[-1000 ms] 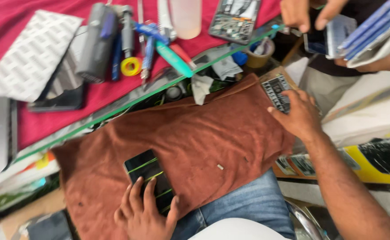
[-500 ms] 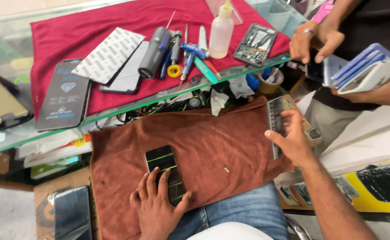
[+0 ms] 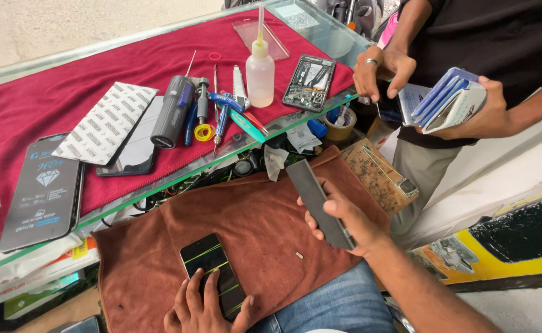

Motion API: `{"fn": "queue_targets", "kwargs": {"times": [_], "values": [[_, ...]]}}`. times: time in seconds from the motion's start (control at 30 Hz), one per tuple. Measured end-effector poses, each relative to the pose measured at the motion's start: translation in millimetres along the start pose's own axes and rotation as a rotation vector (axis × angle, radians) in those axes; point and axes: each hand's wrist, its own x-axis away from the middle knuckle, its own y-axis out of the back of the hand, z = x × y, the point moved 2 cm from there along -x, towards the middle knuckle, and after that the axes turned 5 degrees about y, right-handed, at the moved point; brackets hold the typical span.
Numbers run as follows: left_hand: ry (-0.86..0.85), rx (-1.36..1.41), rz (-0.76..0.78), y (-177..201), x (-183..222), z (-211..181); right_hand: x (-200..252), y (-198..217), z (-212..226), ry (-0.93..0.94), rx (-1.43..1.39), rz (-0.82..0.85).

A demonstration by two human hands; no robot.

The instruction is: The person cleans the back of a smartphone with a wipe, then secures the device with rubber bands. They connect a charging cable to the phone and observe the charging indicator on the screen. The person then handles various tools and adhesive strips on the workbench.

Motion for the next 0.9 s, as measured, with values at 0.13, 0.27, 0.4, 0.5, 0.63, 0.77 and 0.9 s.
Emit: {"fn": "queue_targets", "kwargs": {"times": [0.13,0.27,0.4,0.5,0.63,0.77,0.9], "values": [[0.0,-0.001,-0.014,-5,3,2,-11,-12,3,0.23,1.111,-0.053],[0.019,-0.033,0.023,-4,5,3,-20,-24,-5,0.007,1.751,0.02],[0.012,0.008,-0.016,-3,1,2,-22,-22,-4,0.449,1.912,-0.201],[0.02,-0.034,0.023,-2,2,2,-34,-3,3,0.611,1.48,-0.444],[0.017,-0.018,0.005,-3,3,2,-92,35,23,0.305,0.44,-0.601],[0.008,0.004,-0.002,-5,5,4,-129,52,40,0.149,0.036,-0.639],[0.031,-0.043,0.049,-8,4,4,-129,55,40,0.202,0.043,-0.623]]}}
